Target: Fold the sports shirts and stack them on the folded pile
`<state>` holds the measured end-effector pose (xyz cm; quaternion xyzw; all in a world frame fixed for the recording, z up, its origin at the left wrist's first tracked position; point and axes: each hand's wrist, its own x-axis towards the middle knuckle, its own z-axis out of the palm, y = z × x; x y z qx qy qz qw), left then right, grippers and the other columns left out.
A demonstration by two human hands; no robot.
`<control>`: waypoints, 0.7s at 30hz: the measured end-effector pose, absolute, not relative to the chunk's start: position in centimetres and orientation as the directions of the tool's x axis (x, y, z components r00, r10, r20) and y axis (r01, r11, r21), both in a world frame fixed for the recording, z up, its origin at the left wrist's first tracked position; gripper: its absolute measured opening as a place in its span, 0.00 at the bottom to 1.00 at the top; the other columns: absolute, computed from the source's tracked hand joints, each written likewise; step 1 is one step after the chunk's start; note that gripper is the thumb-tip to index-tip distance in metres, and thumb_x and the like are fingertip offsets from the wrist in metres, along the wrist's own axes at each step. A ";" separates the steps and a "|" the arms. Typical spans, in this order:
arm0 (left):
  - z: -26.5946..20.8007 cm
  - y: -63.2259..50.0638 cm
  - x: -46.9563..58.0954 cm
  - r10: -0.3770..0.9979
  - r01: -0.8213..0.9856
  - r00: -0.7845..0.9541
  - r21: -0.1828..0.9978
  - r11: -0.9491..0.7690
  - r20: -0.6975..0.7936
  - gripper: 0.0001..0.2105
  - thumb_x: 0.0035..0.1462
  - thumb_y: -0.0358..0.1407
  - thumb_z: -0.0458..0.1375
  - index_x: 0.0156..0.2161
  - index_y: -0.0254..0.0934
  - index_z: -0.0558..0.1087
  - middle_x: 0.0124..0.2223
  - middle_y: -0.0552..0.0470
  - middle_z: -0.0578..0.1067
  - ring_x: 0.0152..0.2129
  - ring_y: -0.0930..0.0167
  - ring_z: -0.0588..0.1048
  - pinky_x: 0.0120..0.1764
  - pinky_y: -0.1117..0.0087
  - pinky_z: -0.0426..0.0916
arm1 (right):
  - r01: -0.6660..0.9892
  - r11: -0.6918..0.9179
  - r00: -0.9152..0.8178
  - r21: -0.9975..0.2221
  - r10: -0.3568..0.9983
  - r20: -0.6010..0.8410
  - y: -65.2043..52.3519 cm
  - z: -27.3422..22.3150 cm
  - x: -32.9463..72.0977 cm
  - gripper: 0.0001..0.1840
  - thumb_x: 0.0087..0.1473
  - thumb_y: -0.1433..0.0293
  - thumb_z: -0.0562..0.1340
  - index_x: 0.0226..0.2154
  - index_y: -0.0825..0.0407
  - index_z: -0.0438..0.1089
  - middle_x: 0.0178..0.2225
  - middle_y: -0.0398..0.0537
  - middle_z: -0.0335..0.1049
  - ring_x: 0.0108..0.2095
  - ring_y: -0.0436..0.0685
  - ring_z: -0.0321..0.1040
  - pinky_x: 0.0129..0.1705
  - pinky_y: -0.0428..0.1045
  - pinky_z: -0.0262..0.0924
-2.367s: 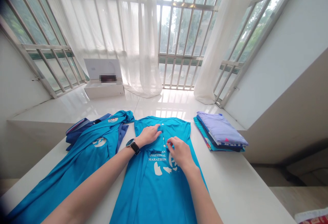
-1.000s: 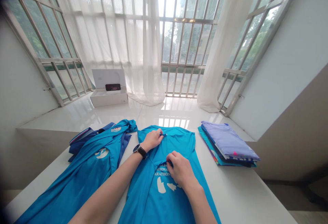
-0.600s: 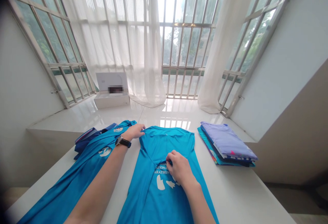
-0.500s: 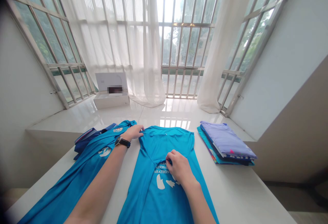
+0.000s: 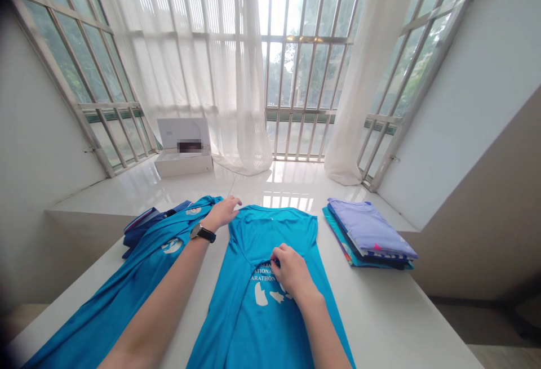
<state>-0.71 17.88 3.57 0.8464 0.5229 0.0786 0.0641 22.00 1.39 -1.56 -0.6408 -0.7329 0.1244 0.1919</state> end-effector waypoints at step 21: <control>-0.2 -22.2 -9.4 0.938 0.567 0.337 0.812 -0.139 -0.075 0.15 0.66 0.44 0.52 0.35 0.38 0.75 0.30 0.52 0.76 0.25 0.72 0.70 0.27 0.74 0.60 | 0.560 0.224 -0.005 -0.797 0.964 0.267 -10.9 3.7 19.4 0.18 0.63 0.56 0.55 0.40 0.51 0.73 0.37 0.50 0.76 0.36 0.55 0.73 0.39 0.47 0.66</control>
